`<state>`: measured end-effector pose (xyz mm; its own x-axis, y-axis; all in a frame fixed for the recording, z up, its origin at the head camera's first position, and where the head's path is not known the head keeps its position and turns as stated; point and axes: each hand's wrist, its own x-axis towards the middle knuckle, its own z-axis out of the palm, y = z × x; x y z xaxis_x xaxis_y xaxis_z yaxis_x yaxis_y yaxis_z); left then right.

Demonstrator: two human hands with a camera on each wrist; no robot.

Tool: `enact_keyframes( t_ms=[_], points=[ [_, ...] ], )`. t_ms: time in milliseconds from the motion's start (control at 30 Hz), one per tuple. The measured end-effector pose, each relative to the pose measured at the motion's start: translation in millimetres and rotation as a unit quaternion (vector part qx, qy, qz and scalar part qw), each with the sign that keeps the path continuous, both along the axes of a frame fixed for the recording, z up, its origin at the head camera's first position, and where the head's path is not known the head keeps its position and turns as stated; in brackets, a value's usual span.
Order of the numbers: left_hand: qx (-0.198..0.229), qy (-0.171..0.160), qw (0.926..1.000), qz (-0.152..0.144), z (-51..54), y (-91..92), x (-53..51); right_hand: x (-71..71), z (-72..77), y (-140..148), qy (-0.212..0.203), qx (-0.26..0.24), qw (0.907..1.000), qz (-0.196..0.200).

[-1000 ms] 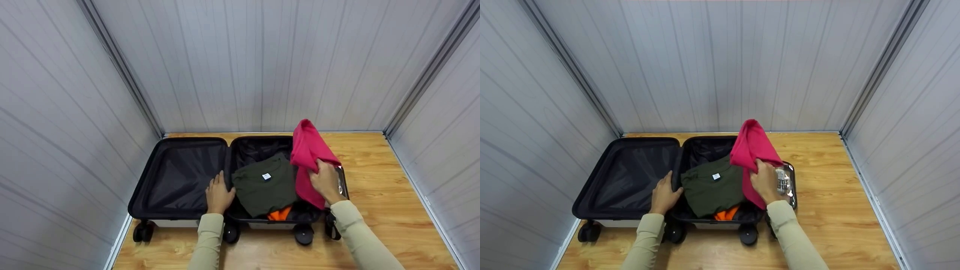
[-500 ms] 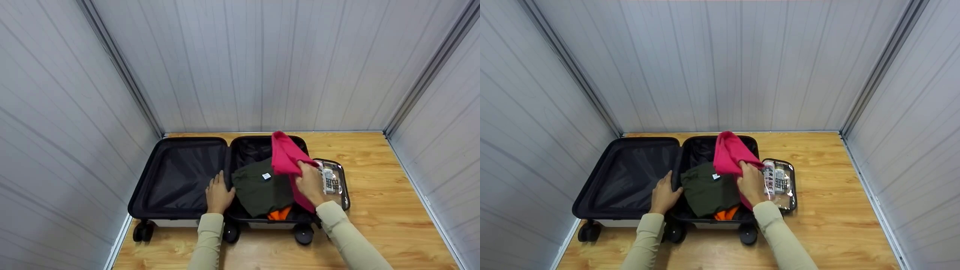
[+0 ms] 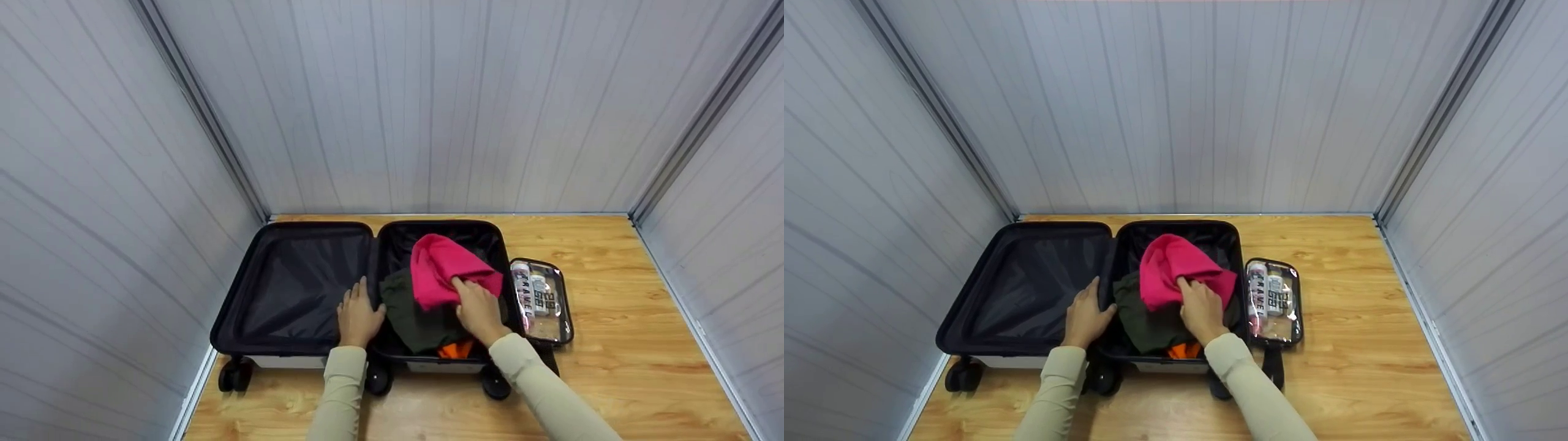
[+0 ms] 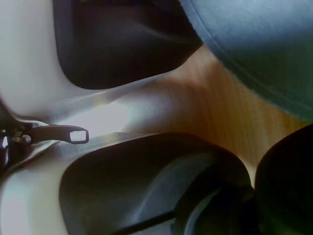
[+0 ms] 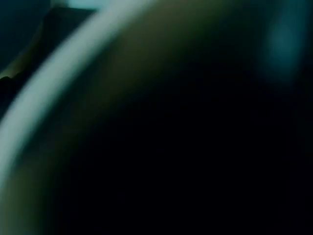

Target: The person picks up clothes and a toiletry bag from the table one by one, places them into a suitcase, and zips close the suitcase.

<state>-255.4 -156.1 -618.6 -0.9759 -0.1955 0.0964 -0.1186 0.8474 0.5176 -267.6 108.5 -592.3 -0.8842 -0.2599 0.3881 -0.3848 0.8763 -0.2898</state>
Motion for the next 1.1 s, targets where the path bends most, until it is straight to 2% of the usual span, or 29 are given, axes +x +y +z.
enact_keyframes(
  t_ms=[233,667,800,1100],
  points=[
    [-0.006,-0.001,1.0,-0.001,-0.4,1.1,-1.0,3.4,-9.8,-7.5,0.001,0.044,0.998,0.046],
    [-0.015,0.005,0.9999,0.0,-0.3,-0.3,-2.3,1.8,-9.9,-12.3,-0.061,0.054,0.9912,0.105],
    [-0.016,0.0,0.9999,0.0,-0.6,-0.1,-1.8,1.6,-11.5,-13.1,-0.053,0.078,0.984,0.151],
    [-0.008,-0.006,0.9999,0.001,-1.0,0.0,-0.7,3.1,-13.1,-13.5,-0.026,0.129,0.9618,0.24]
  ],
)
